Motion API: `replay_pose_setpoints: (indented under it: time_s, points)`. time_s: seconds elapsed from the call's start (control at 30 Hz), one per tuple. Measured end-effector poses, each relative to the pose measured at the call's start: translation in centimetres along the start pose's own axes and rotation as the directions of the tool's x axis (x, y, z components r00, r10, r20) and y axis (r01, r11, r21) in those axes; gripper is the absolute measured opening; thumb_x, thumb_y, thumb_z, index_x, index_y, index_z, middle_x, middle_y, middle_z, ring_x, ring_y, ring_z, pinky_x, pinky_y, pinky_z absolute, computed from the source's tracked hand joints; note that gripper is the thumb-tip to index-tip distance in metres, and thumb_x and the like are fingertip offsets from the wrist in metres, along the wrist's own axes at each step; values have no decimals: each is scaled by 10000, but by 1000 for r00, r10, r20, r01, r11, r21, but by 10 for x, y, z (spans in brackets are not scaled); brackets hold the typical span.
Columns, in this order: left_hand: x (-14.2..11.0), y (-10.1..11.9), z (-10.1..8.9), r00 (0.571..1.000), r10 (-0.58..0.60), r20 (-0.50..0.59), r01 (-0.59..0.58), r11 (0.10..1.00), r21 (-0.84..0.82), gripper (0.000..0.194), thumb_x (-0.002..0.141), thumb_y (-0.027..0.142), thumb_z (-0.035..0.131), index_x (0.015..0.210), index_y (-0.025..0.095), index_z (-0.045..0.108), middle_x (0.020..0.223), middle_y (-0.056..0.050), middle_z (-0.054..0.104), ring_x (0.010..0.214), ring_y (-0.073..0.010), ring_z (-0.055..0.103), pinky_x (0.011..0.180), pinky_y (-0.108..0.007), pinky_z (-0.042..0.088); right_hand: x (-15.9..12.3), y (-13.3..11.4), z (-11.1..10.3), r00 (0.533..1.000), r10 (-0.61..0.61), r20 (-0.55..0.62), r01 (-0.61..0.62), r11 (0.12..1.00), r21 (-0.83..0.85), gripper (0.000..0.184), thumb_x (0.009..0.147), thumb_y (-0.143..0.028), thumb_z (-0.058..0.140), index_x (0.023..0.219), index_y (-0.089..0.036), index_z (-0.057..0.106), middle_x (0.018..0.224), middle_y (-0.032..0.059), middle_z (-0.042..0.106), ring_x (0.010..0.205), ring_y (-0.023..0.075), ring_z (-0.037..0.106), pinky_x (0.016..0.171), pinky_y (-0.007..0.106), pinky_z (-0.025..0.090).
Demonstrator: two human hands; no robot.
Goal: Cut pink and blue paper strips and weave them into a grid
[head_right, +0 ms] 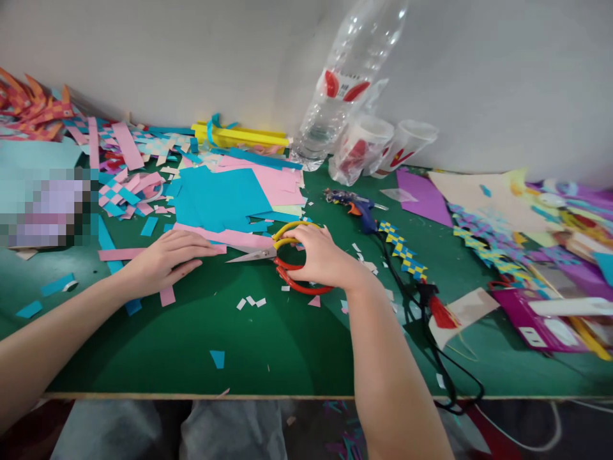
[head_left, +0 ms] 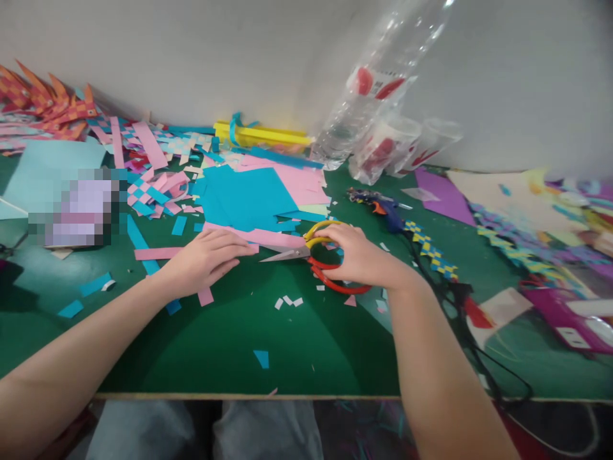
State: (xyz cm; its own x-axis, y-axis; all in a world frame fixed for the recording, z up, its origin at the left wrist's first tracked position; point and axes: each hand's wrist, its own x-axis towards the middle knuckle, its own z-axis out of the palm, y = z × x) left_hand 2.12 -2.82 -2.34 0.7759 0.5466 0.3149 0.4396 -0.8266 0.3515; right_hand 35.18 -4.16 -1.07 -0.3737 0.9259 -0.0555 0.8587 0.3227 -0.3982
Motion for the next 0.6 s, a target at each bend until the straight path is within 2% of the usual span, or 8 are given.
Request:
replay_pose_setpoints:
  time_s: [0.2,0.37,0.6]
  points:
    - [1,-1,4,989,-4,151,13,998,-62,389,1015,253,392,1391,219,484,1426,-66,539,1324,-181,477,1119,-367,367,0,-3,0,1000,-20,22,20,1000,6,483,658,-340,715,1116,-245,598,1231,95,596,1185,341,536,1060,603,336]
    - [0,-2,5,961,-107,256,115,993,-16,447,1017,297,378,1462,253,380,1502,-51,453,1368,-212,428,1124,-409,365,-1,-7,1,997,-79,23,78,996,42,438,665,-288,707,1093,-264,617,1223,76,616,1174,323,553,1048,558,387]
    - [1,0,5,944,-153,291,161,987,-1,460,1020,324,349,1475,263,348,1521,-36,427,1385,-227,410,1104,-399,382,-1,-14,-1,995,-102,23,98,987,130,402,706,-264,665,1105,-273,616,1265,54,617,1171,282,578,1062,524,419]
